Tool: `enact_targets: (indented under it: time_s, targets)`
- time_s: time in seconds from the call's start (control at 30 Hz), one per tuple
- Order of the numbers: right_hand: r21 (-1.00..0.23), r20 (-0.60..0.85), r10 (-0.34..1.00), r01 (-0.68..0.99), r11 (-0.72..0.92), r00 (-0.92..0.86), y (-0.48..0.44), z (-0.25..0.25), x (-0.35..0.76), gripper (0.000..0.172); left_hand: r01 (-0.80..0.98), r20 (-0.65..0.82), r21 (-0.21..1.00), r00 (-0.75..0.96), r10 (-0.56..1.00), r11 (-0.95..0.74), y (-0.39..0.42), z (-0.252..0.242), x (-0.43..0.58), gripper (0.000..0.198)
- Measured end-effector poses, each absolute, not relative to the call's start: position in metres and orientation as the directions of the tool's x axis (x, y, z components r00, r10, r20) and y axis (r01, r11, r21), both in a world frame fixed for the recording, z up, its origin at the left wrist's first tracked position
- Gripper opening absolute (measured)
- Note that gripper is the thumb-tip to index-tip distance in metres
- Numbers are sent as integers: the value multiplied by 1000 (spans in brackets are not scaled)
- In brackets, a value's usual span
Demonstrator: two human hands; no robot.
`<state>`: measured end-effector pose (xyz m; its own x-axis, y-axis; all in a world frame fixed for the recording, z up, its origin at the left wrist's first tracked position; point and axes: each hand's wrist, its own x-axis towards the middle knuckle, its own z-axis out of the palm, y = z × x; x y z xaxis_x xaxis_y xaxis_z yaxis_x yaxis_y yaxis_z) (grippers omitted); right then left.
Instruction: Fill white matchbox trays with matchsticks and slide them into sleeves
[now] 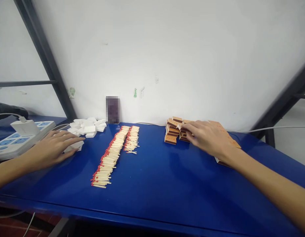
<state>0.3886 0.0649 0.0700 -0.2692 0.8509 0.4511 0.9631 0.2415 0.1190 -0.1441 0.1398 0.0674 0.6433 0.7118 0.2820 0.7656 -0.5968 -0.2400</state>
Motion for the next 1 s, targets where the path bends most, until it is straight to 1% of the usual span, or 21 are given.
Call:
enact_targets:
  time_s: [0.03, 0.1, 0.17, 0.23, 0.33, 0.4, 0.43, 0.5, 0.53, 0.6, 0.67, 0.73, 0.8, 0.83, 0.9, 0.93, 1.0]
  targets:
    - [162, 442, 833, 943, 291, -333, 56, 65, 380, 35, 756, 276, -220, 655, 704, -617, 143, 66, -146, 35]
    - [196, 447, 791, 908, 370, -418, 41, 51, 366, 32, 734, 271, -177, 676, 685, -655, 150, 61, -149, 35]
    - [180, 380, 796, 882, 435, -470, 29, 39, 356, 29, 713, 268, -143, 696, 666, -687, 156, 56, -152, 35]
    - [178, 372, 789, 872, 456, -488, 25, 32, 348, 23, 693, 275, -117, 711, 647, -712, 161, 54, -154, 33]
    - [210, 451, 724, 850, 483, -522, 31, 35, 334, 20, 666, 302, -94, 727, 617, -740, 164, 55, -155, 30]
    - [217, 520, 648, 820, 530, -556, 40, 38, 318, 21, 661, 348, -85, 721, 600, -745, 162, 60, -152, 29]
    - [205, 516, 640, 808, 553, -569, 45, 39, 308, 22, 669, 390, -74, 702, 596, -740, 159, 64, -148, 30]
    - [163, 455, 677, 801, 576, -579, 55, 39, 288, 22, 666, 482, -26, 662, 574, -746, 147, 71, -136, 30]
    - [122, 420, 711, 811, 572, -564, 59, 39, 278, 21, 651, 516, 18, 644, 565, -759, 137, 74, -127, 30]
    - [-1, 350, 800, 854, 521, -487, 67, 38, 260, 18, 584, 558, 110, 634, 536, -805, 113, 79, -105, 28]
    - [-112, 292, 851, 868, 484, -437, 74, 36, 247, 16, 469, 543, 192, 681, 492, -862, 85, 81, -79, 26]
    - [-170, 272, 876, 876, 452, -399, 83, 35, 238, 17, 336, 494, 240, 766, 412, -911, 57, 83, -53, 28]
    - [-217, 272, 889, 876, 430, -369, 91, 32, 232, 20, 159, 451, 208, 860, 239, -965, 37, 85, -32, 28]
    - [-249, 269, 892, 869, 428, -362, 94, 31, 230, 20, 79, 431, 216, 887, 167, -973, 30, 85, -23, 27]
    - [-315, 264, 893, 843, 436, -363, 99, 29, 226, 19, 39, 391, 236, 911, 132, -971, 22, 82, -11, 30]
    - [-340, 262, 891, 829, 444, -370, 100, 28, 225, 18, 44, 422, 213, 897, 133, -976, 22, 79, -7, 30]
    - [-369, 258, 888, 810, 455, -382, 101, 27, 224, 16, 125, 498, 174, 844, 197, -977, 23, 70, 0, 29]
